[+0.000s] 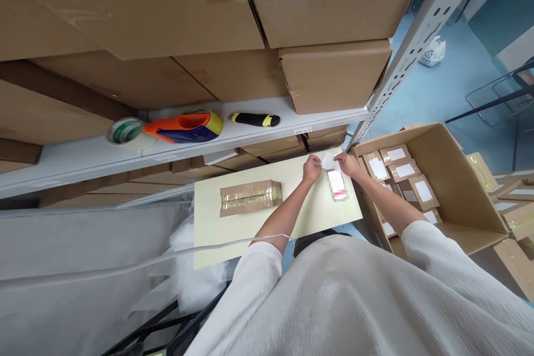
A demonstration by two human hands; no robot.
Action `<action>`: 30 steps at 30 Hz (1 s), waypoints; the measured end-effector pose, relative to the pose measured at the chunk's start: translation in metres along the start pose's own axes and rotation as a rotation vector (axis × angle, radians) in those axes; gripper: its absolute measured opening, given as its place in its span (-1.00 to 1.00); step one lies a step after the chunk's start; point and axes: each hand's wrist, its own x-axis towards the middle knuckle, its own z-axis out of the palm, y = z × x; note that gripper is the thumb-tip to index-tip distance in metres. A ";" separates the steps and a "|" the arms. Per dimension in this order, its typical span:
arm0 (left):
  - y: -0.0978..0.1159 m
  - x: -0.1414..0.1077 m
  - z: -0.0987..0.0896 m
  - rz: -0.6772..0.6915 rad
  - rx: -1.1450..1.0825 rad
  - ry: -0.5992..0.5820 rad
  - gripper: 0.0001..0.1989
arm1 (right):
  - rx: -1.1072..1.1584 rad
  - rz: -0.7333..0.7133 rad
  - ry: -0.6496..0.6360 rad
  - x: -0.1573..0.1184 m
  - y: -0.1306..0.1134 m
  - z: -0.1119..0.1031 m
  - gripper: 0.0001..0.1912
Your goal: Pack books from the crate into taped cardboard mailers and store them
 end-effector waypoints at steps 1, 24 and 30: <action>0.000 0.000 -0.003 -0.001 0.006 0.005 -0.71 | -0.047 0.003 -0.010 -0.002 0.002 -0.002 -0.58; -0.007 0.001 -0.080 0.048 0.241 0.271 -0.75 | -0.434 0.166 -0.140 -0.016 0.018 -0.006 -0.53; -0.002 -0.004 -0.085 0.086 0.193 0.251 -0.74 | -0.425 0.198 -0.181 -0.017 0.021 -0.001 -0.57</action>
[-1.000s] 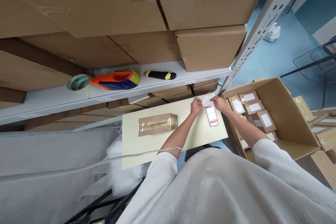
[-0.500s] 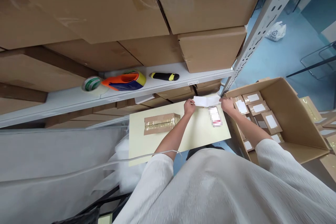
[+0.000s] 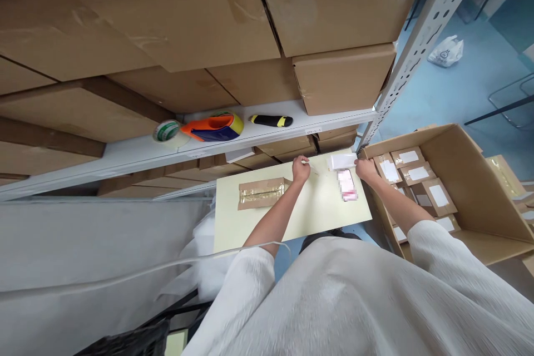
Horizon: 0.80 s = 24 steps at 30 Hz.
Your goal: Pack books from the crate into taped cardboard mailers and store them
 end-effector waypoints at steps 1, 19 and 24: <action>0.001 -0.002 0.000 0.001 -0.008 -0.006 -0.74 | 0.008 0.001 -0.007 0.000 0.000 0.001 -0.58; 0.017 -0.044 -0.062 0.060 -0.225 0.091 -0.63 | 0.707 -0.252 0.200 -0.035 -0.127 0.023 -0.41; -0.013 -0.052 -0.108 0.000 -0.245 0.126 -0.62 | 0.868 -0.416 0.251 -0.038 -0.180 0.014 -0.79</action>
